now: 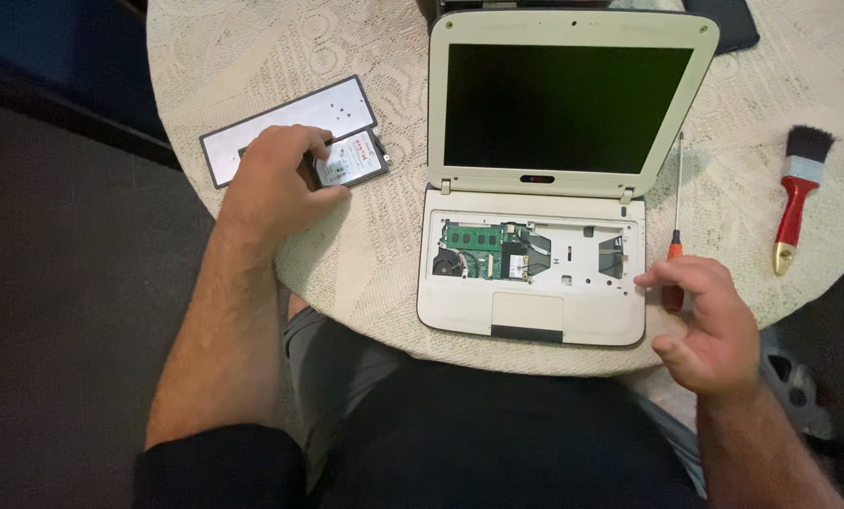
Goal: The person removes the hard drive from a white laptop and places it on the table. They then use a screwdriver to remove several screws from the laptop's internal chassis and set them aside.
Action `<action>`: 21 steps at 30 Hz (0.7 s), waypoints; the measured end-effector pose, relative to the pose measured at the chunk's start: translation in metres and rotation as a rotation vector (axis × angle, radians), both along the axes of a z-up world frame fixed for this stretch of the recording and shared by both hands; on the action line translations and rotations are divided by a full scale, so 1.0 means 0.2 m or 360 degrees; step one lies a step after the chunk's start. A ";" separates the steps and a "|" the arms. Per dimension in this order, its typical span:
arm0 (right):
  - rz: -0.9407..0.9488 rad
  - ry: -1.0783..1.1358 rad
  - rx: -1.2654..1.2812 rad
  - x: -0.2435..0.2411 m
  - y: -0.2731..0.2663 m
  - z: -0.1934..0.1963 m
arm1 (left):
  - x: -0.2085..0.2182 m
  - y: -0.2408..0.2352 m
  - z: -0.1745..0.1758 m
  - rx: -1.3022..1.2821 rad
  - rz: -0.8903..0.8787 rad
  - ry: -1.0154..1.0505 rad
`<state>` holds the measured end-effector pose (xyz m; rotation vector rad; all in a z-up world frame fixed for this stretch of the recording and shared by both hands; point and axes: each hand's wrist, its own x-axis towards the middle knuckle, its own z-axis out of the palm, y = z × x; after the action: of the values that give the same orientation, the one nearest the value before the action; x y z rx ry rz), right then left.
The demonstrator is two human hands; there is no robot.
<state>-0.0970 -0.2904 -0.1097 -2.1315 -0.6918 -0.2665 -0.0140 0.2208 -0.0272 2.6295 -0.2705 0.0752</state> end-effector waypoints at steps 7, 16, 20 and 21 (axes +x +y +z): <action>-0.0032 -0.0055 -0.0040 0.01 0.02 0.01 | -0.14 -0.11 0.01 0.0061 0.0182 -0.0148; -0.0127 -0.0182 -0.0064 0.06 0.10 0.09 | -0.41 -0.45 -0.11 -0.0473 -0.0113 -0.0033; -0.0133 -0.0248 -0.0253 0.06 0.12 0.12 | -0.43 -0.47 -0.19 -0.0258 -0.0294 -0.0243; -0.0134 -0.0247 -0.0305 0.06 0.13 0.12 | -0.43 -0.47 -0.21 -0.0210 -0.0321 -0.0291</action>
<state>-0.0859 -0.2646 -0.0861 -2.3442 -0.7424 -0.4302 -0.1002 0.1269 -0.0685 2.4524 -0.5719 0.2567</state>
